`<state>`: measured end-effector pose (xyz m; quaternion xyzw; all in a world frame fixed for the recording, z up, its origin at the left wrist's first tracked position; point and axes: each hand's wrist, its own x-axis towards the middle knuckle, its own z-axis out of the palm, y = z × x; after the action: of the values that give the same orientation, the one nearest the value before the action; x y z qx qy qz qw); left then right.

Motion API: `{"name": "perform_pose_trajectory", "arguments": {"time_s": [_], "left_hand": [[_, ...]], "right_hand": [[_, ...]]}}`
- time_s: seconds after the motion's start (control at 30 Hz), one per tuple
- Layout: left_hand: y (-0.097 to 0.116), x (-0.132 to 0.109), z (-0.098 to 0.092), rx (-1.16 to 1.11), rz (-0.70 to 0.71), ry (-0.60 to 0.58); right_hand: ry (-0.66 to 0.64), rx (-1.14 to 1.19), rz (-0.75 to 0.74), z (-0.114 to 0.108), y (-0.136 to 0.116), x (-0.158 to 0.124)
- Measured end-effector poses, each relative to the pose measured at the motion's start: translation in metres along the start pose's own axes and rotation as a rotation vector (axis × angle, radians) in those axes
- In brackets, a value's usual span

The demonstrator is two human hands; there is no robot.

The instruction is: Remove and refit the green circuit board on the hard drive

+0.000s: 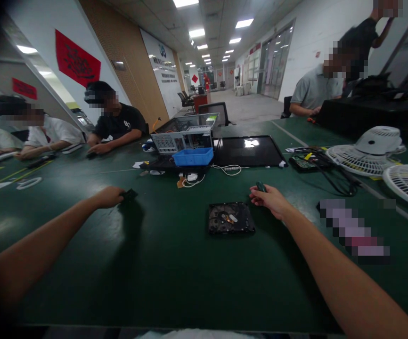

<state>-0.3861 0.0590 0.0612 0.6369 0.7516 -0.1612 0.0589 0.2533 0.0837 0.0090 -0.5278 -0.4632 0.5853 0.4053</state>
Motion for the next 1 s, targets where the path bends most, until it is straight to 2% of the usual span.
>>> {"name": "perform_pose_trajectory", "arguments": {"time_s": [0.33,0.67,1.0], "left_hand": [[0.039,-0.001,-0.010,-0.044,0.069,-0.061],[0.079,0.000,-0.021,-0.054,0.193,-0.031],[0.126,-0.020,-0.028,-0.041,0.316,0.011]], "right_hand": [[0.003,0.000,0.013,0.001,-0.003,-0.001],[-0.005,-0.006,-0.009,0.000,0.001,0.001],[-0.007,-0.016,-0.006,0.000,0.000,0.001]]}}
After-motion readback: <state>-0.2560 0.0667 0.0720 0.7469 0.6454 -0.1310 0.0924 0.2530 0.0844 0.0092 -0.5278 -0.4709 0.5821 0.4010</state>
